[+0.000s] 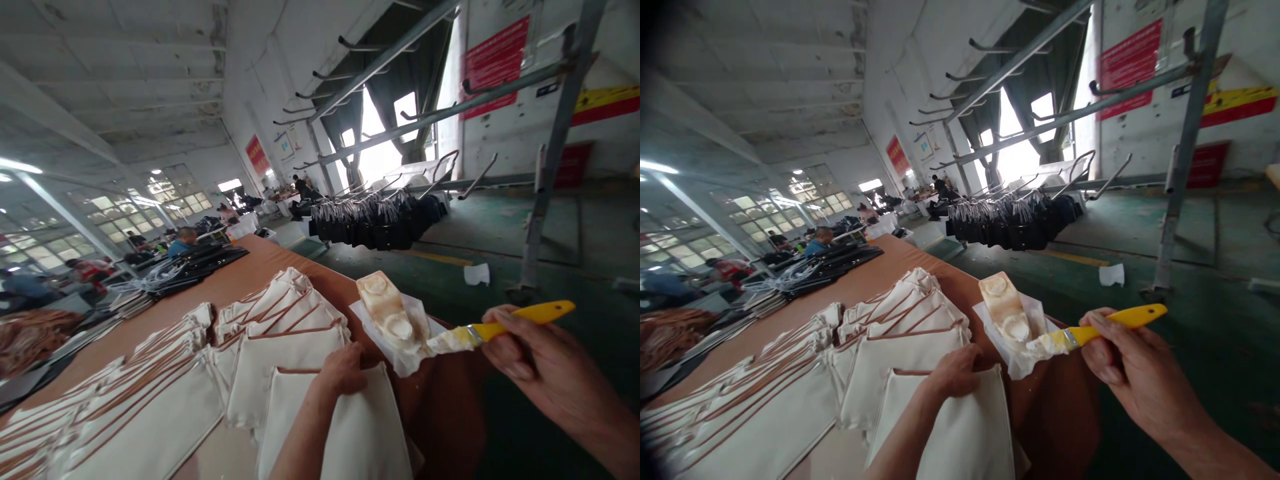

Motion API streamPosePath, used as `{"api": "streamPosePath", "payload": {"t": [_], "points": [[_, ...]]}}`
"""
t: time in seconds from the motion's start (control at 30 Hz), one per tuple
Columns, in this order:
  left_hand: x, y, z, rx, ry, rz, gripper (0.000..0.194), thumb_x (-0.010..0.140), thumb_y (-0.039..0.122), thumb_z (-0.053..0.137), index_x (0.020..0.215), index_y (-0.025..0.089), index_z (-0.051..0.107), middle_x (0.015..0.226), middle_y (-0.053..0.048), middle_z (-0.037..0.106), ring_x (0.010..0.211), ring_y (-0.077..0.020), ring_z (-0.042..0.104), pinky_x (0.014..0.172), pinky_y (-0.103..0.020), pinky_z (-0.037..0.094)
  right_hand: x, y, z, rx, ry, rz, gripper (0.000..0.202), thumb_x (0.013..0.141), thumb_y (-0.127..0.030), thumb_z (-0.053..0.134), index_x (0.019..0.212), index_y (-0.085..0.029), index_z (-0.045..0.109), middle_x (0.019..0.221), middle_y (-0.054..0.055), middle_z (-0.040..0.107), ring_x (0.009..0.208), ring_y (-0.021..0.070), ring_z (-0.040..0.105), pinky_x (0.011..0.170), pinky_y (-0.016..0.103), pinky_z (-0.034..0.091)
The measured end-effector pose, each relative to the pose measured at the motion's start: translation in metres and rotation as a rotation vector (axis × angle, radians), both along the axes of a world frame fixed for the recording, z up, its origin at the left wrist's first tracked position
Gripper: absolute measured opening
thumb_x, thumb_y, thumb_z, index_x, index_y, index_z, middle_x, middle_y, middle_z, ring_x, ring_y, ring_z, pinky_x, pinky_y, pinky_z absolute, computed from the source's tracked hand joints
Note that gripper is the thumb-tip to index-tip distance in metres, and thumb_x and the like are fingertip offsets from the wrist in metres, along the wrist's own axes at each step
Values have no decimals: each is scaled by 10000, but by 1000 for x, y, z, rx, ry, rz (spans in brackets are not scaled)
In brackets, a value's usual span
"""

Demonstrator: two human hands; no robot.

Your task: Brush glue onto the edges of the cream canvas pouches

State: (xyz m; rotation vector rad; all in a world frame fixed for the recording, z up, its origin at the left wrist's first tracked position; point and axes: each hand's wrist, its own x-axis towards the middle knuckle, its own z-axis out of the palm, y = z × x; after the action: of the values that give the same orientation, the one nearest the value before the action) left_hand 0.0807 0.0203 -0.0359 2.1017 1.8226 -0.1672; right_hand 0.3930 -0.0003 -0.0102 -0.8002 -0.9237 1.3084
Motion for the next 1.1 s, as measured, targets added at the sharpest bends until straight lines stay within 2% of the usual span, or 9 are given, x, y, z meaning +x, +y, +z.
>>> {"api": "streamPosePath", "payload": {"t": [0.1, 0.2, 0.4, 0.5, 0.63, 0.73, 0.9, 1.0, 1.1], "points": [[-1, 7, -5, -14, -53, 13, 200, 816, 384, 664, 934, 227, 704, 907, -18, 713, 817, -181, 652, 727, -304, 493, 0, 8, -9, -49, 149, 93, 283, 924, -409, 581, 741, -196, 613, 417, -33, 356, 403, 106, 308, 437, 270, 334], [-3, 2, -4, 35, -123, 38, 148, 806, 321, 609, 769, 255, 736, 773, 6, 723, 746, -172, 652, 650, -248, 427, -5, 14, -19, -71, 203, 140, 257, 934, -392, 583, 785, -184, 611, 415, -55, 341, 394, 86, 289, 433, 243, 316], [3, -38, 13, 178, -325, 90, 256, 831, 222, 497, 898, 214, 744, 841, -1, 721, 792, -157, 643, 704, -226, 434, -30, 6, -20, -99, 137, 165, 248, 900, -420, 645, 856, -190, 563, 461, -79, 371, 384, 61, 270, 395, 201, 200], [8, -61, 22, 243, -429, 153, 267, 852, 233, 485, 930, 221, 741, 869, -10, 708, 794, -151, 637, 720, -220, 447, -43, -6, -14, 5, -67, 186, 292, 929, -469, 589, 863, -186, 560, 459, -79, 369, 385, 71, 279, 393, 208, 193], [17, -85, 33, 321, -570, 260, 226, 828, 214, 526, 861, 227, 749, 791, -3, 676, 722, -141, 614, 677, -214, 442, -56, -22, -4, 193, -361, 194, 282, 947, -468, 549, 877, -196, 562, 504, -61, 416, 420, 100, 356, 404, 221, 279], [23, -95, 39, 338, -605, 271, 211, 801, 186, 551, 831, 233, 754, 774, 4, 660, 686, -127, 598, 650, -203, 434, -66, -30, 5, 347, -497, 161, 236, 962, -423, 523, 885, -208, 580, 571, -36, 466, 487, 124, 437, 444, 227, 351], [27, -108, 41, 341, -660, 278, 186, 794, 204, 564, 754, 220, 746, 725, 5, 604, 646, -117, 570, 594, -190, 411, -74, -32, 17, 592, -626, 111, 206, 981, -332, 476, 859, -212, 592, 710, 11, 569, 628, 158, 539, 614, 272, 444], [26, -113, 41, 332, -691, 293, 180, 787, 204, 572, 764, 214, 749, 716, 6, 594, 652, -116, 559, 607, -189, 415, -70, -35, 23, 623, -637, 42, 177, 980, -317, 477, 890, -222, 595, 731, 18, 586, 654, 172, 557, 643, 291, 448], [24, -116, 41, 315, -707, 307, 172, 788, 214, 577, 767, 203, 747, 735, 1, 601, 651, -115, 547, 608, -189, 416, -68, -42, 30, 620, -625, 87, 167, 980, -305, 476, 877, -227, 582, 704, 8, 568, 625, 165, 548, 623, 286, 445]]}}
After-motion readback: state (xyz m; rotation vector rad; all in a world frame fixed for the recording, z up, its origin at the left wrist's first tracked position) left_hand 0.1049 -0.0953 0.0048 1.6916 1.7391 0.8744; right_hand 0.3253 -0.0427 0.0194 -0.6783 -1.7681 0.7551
